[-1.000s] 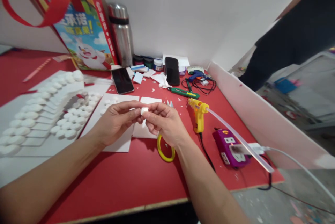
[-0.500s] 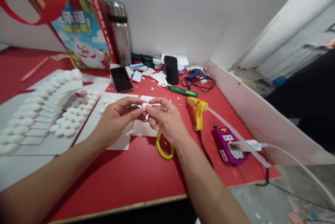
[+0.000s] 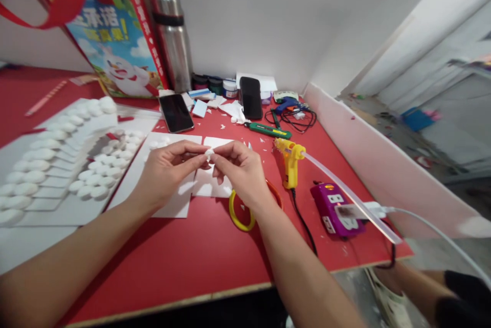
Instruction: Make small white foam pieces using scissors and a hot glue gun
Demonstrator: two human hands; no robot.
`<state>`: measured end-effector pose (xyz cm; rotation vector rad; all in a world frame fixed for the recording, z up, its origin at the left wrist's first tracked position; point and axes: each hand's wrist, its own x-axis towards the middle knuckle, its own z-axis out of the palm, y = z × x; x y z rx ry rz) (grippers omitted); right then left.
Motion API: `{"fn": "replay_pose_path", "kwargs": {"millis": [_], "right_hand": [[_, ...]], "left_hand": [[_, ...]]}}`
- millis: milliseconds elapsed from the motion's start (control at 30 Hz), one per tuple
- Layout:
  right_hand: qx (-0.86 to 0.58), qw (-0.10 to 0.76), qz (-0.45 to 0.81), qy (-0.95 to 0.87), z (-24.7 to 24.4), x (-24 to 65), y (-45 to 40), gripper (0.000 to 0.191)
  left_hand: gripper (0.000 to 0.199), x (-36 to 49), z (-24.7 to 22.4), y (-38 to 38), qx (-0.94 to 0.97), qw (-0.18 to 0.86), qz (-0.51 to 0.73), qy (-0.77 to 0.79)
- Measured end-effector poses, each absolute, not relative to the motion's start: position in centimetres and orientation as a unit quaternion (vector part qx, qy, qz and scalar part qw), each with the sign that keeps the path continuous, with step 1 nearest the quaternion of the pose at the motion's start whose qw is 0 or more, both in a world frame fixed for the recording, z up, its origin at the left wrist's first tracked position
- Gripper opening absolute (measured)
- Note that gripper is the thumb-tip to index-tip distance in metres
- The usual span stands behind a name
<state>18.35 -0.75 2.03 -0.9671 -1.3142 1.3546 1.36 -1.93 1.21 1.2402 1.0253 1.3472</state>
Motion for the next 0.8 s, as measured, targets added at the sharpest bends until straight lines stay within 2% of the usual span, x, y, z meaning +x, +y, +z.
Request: {"fn": "replay_pose_path", "kwargs": {"millis": [133,300,500,633,800], "right_hand": [[-0.383,0.477,0.598,-0.518,1.6,18.8,-0.4,0.028],[-0.389,0.470,0.611,-0.504,1.2,19.0,-0.2,0.030],[-0.409,0.483,0.533,-0.562,1.5,18.2,-0.4,0.033],[-0.412,0.490,0.412,-0.648,1.1,17.8,-0.8,0.023],[-0.397,0.473,0.369,-0.694,0.6,17.7,-1.0,0.016]], "left_hand": [[0.008,1.4,1.1,-2.1,0.577,0.424,0.554,0.424],[0.008,1.4,0.9,-2.2,0.621,0.382,0.540,0.421],[0.012,1.4,0.6,-1.8,0.561,0.447,0.549,0.429],[0.020,1.6,0.5,-1.9,0.531,0.471,0.559,0.428],[0.029,1.6,0.5,-1.8,0.500,0.494,0.571,0.425]]}}
